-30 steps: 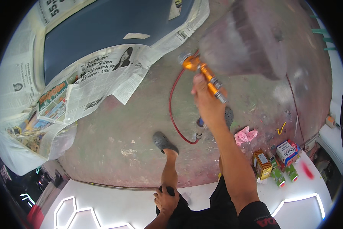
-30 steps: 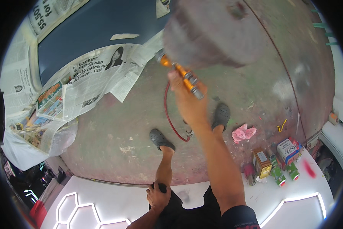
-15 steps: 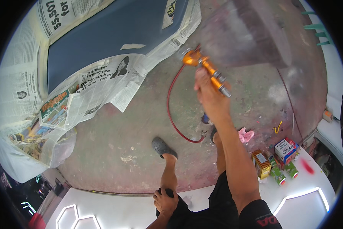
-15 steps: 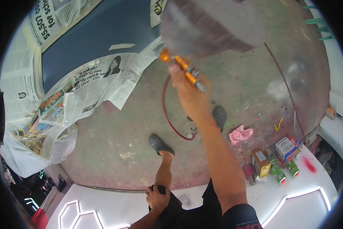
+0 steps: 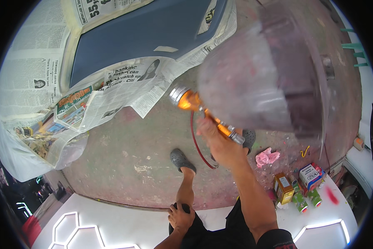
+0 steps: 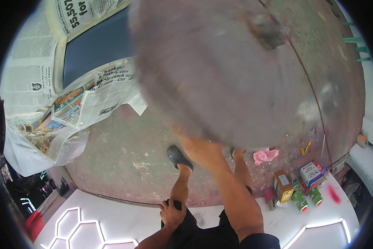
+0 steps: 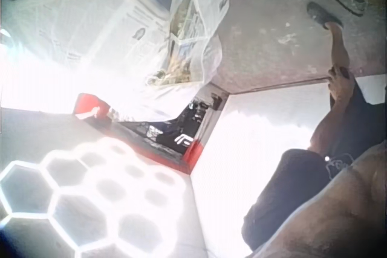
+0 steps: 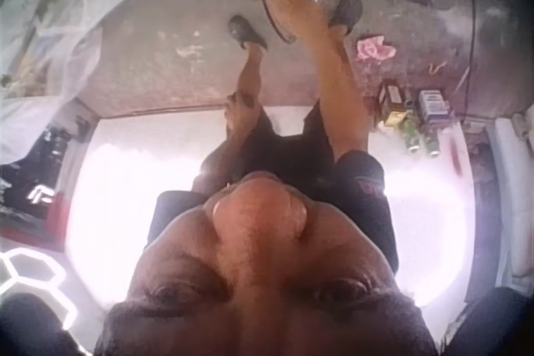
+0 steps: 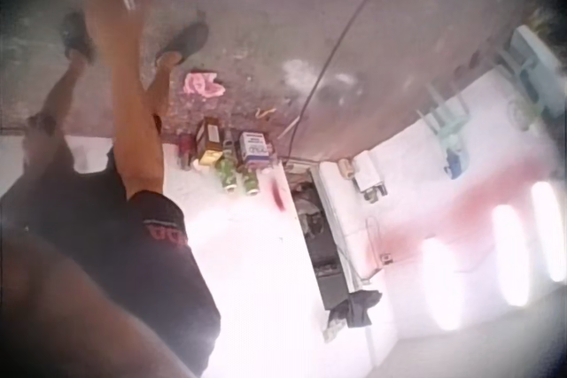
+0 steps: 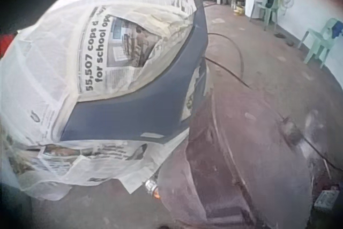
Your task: The person uses a spray gun to apply paint to a car body that is masked with newspaper and plastic. They move around the vehicle, spraying the hood, side panels, and rear sections in smooth, overlapping passes. The person briefly pauses to shake the paint can and reposition before continuing the spray application.
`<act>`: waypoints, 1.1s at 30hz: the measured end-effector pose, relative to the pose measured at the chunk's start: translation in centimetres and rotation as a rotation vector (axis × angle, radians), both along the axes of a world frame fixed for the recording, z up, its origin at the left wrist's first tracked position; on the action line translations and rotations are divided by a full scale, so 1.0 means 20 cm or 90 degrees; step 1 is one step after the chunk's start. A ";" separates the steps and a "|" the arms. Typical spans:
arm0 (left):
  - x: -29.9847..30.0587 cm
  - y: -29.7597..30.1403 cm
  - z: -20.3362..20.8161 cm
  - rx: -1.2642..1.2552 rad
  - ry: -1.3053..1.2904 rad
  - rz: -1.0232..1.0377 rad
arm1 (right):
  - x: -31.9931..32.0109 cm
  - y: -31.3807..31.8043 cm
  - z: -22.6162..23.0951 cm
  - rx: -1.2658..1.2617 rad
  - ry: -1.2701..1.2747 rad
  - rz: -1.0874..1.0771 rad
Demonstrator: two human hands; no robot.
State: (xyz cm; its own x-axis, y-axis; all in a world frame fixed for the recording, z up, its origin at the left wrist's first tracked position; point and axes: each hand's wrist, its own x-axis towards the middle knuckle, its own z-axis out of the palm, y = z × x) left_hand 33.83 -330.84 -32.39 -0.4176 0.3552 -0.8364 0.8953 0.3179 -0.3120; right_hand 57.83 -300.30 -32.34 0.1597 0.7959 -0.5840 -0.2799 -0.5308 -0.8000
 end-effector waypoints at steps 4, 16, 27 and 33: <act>0.02 0.02 0.01 0.008 -0.005 0.007 | 0.06 -0.01 0.00 -0.023 -0.039 0.063; 0.14 0.04 -0.02 0.013 0.026 -0.015 | 0.64 0.43 0.10 0.145 -0.118 -0.226; 0.51 0.07 -0.04 0.007 0.063 0.063 | 0.91 0.30 -0.01 0.080 -0.017 0.034; 0.72 0.04 0.05 0.074 0.008 0.150 | 1.25 0.67 0.03 0.147 -0.051 -0.028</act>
State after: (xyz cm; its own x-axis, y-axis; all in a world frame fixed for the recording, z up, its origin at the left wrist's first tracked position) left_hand 48.32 -330.13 -31.32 -0.5103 0.3406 -0.7897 0.7887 0.5515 -0.2718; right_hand 82.79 -286.89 -31.74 0.2354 0.8979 -0.3720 -0.2291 -0.3208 -0.9190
